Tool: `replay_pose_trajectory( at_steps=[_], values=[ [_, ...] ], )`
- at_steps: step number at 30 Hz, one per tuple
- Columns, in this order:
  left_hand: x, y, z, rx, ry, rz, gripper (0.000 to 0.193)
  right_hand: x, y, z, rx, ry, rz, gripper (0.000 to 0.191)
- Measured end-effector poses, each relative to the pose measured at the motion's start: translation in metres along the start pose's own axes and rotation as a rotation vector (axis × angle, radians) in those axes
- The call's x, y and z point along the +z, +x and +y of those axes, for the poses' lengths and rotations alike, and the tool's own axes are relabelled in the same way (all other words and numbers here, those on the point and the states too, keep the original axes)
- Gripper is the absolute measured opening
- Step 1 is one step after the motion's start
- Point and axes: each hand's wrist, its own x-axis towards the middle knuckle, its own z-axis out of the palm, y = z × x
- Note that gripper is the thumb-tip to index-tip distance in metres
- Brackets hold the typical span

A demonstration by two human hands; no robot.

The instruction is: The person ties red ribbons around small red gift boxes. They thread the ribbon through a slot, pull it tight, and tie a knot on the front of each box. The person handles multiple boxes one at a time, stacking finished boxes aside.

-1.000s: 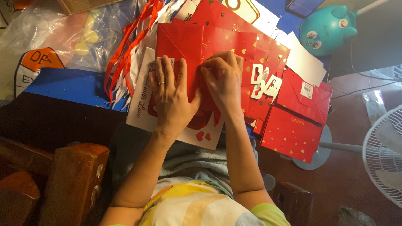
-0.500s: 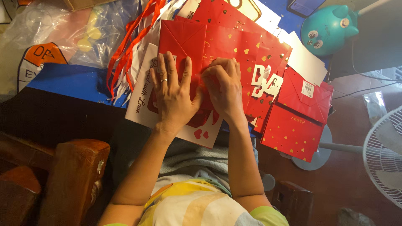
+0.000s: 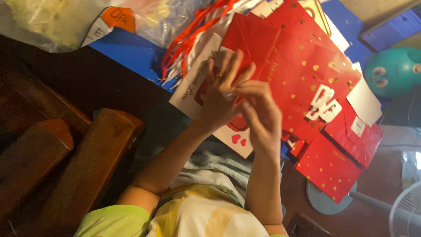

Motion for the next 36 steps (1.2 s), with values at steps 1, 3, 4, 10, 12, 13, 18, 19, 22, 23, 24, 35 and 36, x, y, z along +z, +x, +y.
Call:
replay_pose_trajectory(
  at_steps=[1,3,4,10,12,13,18,19,22,23,24,35,36],
  values=[
    [-0.006,-0.004,-0.005,0.025,-0.115,0.039,0.055,0.012,0.005,-0.002,-0.028,0.011,-0.081,0.023],
    [-0.02,-0.017,-0.016,0.046,-0.322,0.124,0.04,0.033,0.015,-0.007,-0.012,0.061,-0.183,0.023],
    [-0.031,-0.027,-0.023,0.042,-0.41,0.173,0.035,0.043,0.019,-0.008,-0.002,0.086,-0.235,0.023],
    [-0.077,-0.082,-0.067,-0.44,-0.328,0.574,0.026,0.107,0.06,0.034,0.54,0.438,-0.299,0.045],
    [-0.082,-0.087,-0.079,-0.512,-0.382,0.647,0.031,0.127,0.065,0.056,0.71,0.649,-0.299,0.048],
    [-0.084,-0.087,-0.083,-0.51,-0.395,0.661,0.033,0.135,0.067,0.066,0.796,0.752,-0.299,0.049],
    [-0.102,-0.081,-0.1,-0.419,-0.237,0.629,0.042,0.157,0.069,0.097,0.859,0.83,-0.306,0.056],
    [-0.105,-0.079,-0.101,-0.398,-0.155,0.62,0.046,0.159,0.069,0.1,0.875,0.832,-0.308,0.056],
    [-0.114,-0.075,-0.105,-0.273,0.012,0.568,0.056,0.164,0.069,0.107,0.851,0.836,-0.315,0.056],
    [-0.117,-0.074,-0.106,-0.223,0.057,0.548,0.059,0.165,0.07,0.108,0.851,0.816,-0.31,0.056],
    [-0.12,-0.074,-0.108,-0.244,0.09,0.503,0.058,0.166,0.07,0.109,0.851,0.795,-0.307,0.056],
    [-0.117,-0.074,-0.105,-0.354,0.23,0.283,0.05,0.159,0.052,0.063,0.761,0.577,-0.222,0.06],
    [-0.115,-0.075,-0.102,-0.327,0.234,0.295,0.049,0.153,0.046,0.056,0.701,0.558,-0.23,0.059]
  ],
)
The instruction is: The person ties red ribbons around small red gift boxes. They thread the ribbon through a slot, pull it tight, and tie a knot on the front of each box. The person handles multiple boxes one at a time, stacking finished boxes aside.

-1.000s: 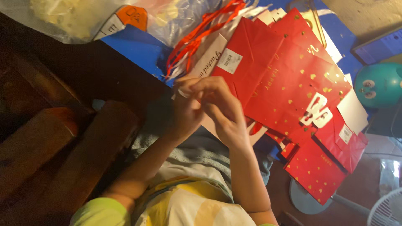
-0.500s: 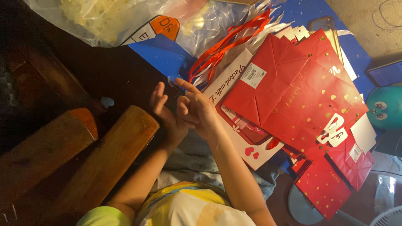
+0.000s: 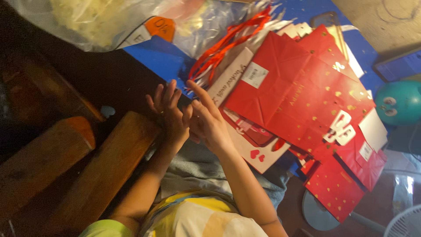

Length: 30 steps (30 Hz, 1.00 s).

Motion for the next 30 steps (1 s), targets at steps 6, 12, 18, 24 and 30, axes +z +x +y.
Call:
replay_pose_trajectory(
  at_steps=[6,12,18,24,30],
  values=[
    [0.001,-0.015,0.051,0.266,-0.052,0.048,0.036,-0.038,-0.084,-0.028,-0.272,-0.205,0.133,0.044],
    [-0.027,-0.018,0.103,0.461,-0.194,-0.068,0.026,-0.109,-0.182,-0.051,-0.622,-0.393,0.585,0.03],
    [-0.016,-0.015,0.147,0.28,-0.45,-0.237,0.027,-0.168,-0.244,-0.064,-0.834,-0.914,1.046,0.026],
    [0.023,-0.034,0.221,0.479,-0.329,-0.311,0.022,-0.178,-0.261,-0.057,-0.723,-0.946,1.098,0.043],
    [0.068,-0.038,0.304,0.448,-0.071,-0.513,0.09,-0.177,-0.268,-0.05,-0.774,-0.891,1.024,0.053]
  ],
)
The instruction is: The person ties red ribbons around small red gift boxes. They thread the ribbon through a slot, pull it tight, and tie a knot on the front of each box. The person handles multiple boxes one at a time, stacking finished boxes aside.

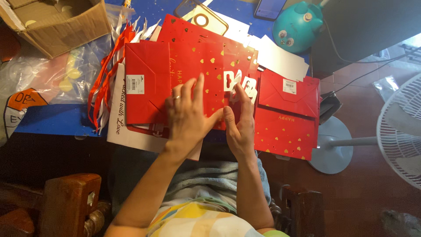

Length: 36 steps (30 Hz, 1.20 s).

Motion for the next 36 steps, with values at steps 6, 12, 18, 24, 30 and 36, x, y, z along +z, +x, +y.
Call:
replay_pose_trajectory(
  at_steps=[6,12,18,24,30,36],
  values=[
    [0.019,0.023,0.017,-0.128,0.097,-0.204,0.098,-0.007,0.002,0.005,0.105,0.219,-0.018,0.05],
    [0.003,0.013,-0.017,0.018,-0.226,-0.138,0.042,-0.014,-0.002,-0.004,-0.132,0.077,0.008,0.032],
    [-0.022,0.008,-0.013,-0.174,-0.345,-0.214,0.018,-0.008,0.004,-0.03,-0.191,0.016,-0.107,0.018],
    [-0.086,0.004,-0.004,0.115,-0.421,-0.153,0.014,-0.028,0.016,-0.068,-0.376,-0.266,-0.299,0.009],
    [-0.134,0.006,-0.001,0.234,-0.337,-0.194,0.018,-0.029,0.017,-0.078,-0.421,-0.406,-0.542,0.01],
    [-0.127,-0.001,-0.014,0.169,-0.291,-0.206,0.042,0.014,0.003,-0.055,-0.434,-0.47,-0.488,0.009]
  ],
)
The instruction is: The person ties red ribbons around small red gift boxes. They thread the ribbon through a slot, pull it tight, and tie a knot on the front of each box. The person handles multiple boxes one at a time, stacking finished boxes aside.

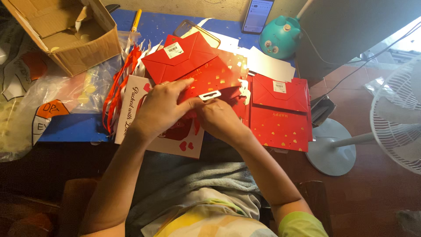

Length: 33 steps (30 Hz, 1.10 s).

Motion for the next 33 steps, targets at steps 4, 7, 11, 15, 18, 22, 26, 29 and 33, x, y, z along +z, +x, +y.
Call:
replay_pose_trajectory(
  at_steps=[4,7,11,15,18,22,26,29,33],
  values=[
    [0.002,0.002,-0.022,0.054,0.073,-0.032,0.041,0.005,0.002,-0.007,0.008,-0.051,-0.017,0.016],
    [0.005,0.01,-0.028,0.062,0.222,-0.016,0.023,-0.002,0.008,-0.013,0.079,-0.059,-0.085,0.025],
    [0.017,0.032,-0.013,0.073,0.678,0.151,0.005,-0.008,0.042,-0.009,0.143,-0.247,-0.263,0.02],
    [0.007,0.051,0.006,0.237,0.652,0.364,0.008,-0.029,0.092,0.009,-0.065,-0.282,-0.261,0.017],
    [-0.013,0.062,0.018,0.325,0.63,0.528,0.01,-0.052,0.117,0.009,-0.07,-0.281,-0.28,0.017],
    [-0.052,0.079,0.015,0.376,0.587,0.684,0.009,-0.063,0.126,-0.006,-0.054,-0.2,-0.498,0.017],
    [-0.063,0.075,0.011,0.352,0.551,0.691,0.01,-0.07,0.122,-0.022,0.013,-0.301,-0.536,0.018],
    [-0.055,0.074,0.017,0.322,0.551,0.629,0.002,-0.076,0.141,-0.027,0.013,-0.446,-0.279,0.019],
    [-0.051,0.064,0.03,0.376,0.543,0.599,0.016,-0.083,0.17,-0.032,0.033,-0.526,-0.154,0.02]
  ],
)
